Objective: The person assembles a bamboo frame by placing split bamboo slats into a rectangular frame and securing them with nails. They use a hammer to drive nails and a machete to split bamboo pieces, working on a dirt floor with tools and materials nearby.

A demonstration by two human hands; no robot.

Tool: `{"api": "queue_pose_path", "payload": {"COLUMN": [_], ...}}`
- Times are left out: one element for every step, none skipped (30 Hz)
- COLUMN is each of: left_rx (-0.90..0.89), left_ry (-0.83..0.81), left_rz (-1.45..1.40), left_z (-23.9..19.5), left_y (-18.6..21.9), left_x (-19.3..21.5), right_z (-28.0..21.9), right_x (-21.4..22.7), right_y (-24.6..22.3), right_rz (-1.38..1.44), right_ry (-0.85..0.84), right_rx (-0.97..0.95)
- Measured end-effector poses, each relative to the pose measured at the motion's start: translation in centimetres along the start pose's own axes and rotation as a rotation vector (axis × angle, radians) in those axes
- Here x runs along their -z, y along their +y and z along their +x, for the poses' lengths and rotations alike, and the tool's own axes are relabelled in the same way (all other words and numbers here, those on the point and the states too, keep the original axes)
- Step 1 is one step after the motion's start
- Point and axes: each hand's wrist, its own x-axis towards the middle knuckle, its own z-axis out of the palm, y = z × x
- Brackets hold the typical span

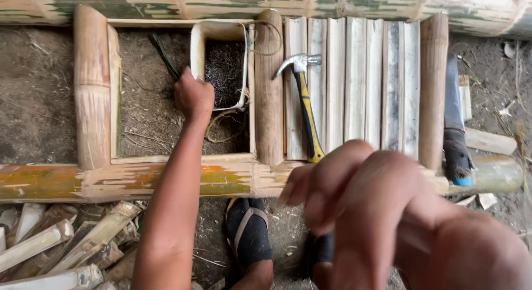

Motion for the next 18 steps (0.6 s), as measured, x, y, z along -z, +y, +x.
{"api": "queue_pose_path", "payload": {"left_rx": [0.002, 0.010, 0.017, 0.025, 0.013, 0.002, -0.008, 0.001, 0.011, 0.022, 0.045, 0.077, 0.109, 0.082, 0.055, 0.031, -0.073, -0.166], "left_ry": [-0.011, -0.019, -0.027, -0.040, -0.041, -0.041, -0.041, -0.059, -0.078, -0.099, -0.118, -0.140, -0.160, -0.146, -0.131, -0.115, -0.040, 0.044], "left_rz": [0.004, 0.018, 0.032, 0.051, 0.039, 0.027, 0.014, 0.010, 0.006, 0.005, -0.046, -0.089, -0.133, -0.113, -0.092, -0.075, -0.154, -0.224], "left_z": [0.1, 0.3, 0.6, 0.7, 0.8, 0.8, 0.7, 0.8, 0.8, 0.7, 0.9, 0.8, 0.6, 0.5, 0.2, -0.2, -0.7, -1.5], "left_y": [-0.2, -0.4, -0.6, -0.6, -0.7, -0.8, -0.9, -0.8, -0.8, -0.8, -0.6, -0.7, -0.7, -0.7, -0.7, -0.5, -0.4, -0.8], "left_x": [0.1, 0.0, -0.1, -0.1, -0.3, -0.3, -0.4, -0.4, -0.4, -0.3, -0.3, 0.0, 0.3, 0.8, 1.3, 1.7, 2.2, 3.0], "right_z": [0.3, 0.6, 0.8, 1.2, 1.7, 2.1, 2.8, 3.8, 4.9, 6.1, 7.2, 8.7, 10.2, 12.5, 13.8, 14.6, 15.4, 16.0], "right_x": [-0.1, 0.0, 0.0, 0.0, 0.3, 0.5, 1.1, 1.8, 2.8, 3.7, 4.7, 5.8, 6.8, 7.8, 8.2, 8.7, 9.0, 9.0], "right_y": [0.3, 0.5, 0.7, 0.9, 1.2, 1.6, 2.3, 3.2, 4.2, 5.3, 6.5, 7.9, 9.4, 11.2, 12.7, 14.0, 15.1, 16.1], "right_rz": [0.021, 0.032, 0.047, 0.049, 0.046, 0.049, 0.006, -0.044, -0.093, -0.140, -0.186, -0.191, -0.197, -0.171, -0.192, -0.216, -0.237, -0.251], "right_ry": [-0.008, -0.009, -0.005, -0.005, -0.002, -0.003, -0.030, -0.066, -0.102, -0.136, -0.170, -0.168, -0.167, -0.140, -0.108, -0.082, -0.083, -0.098], "right_rx": [-0.007, -0.018, -0.030, -0.034, -0.037, -0.047, -0.018, 0.012, 0.043, 0.071, 0.099, 0.081, 0.063, 0.017, -0.045, -0.110, -0.149, -0.193]}}
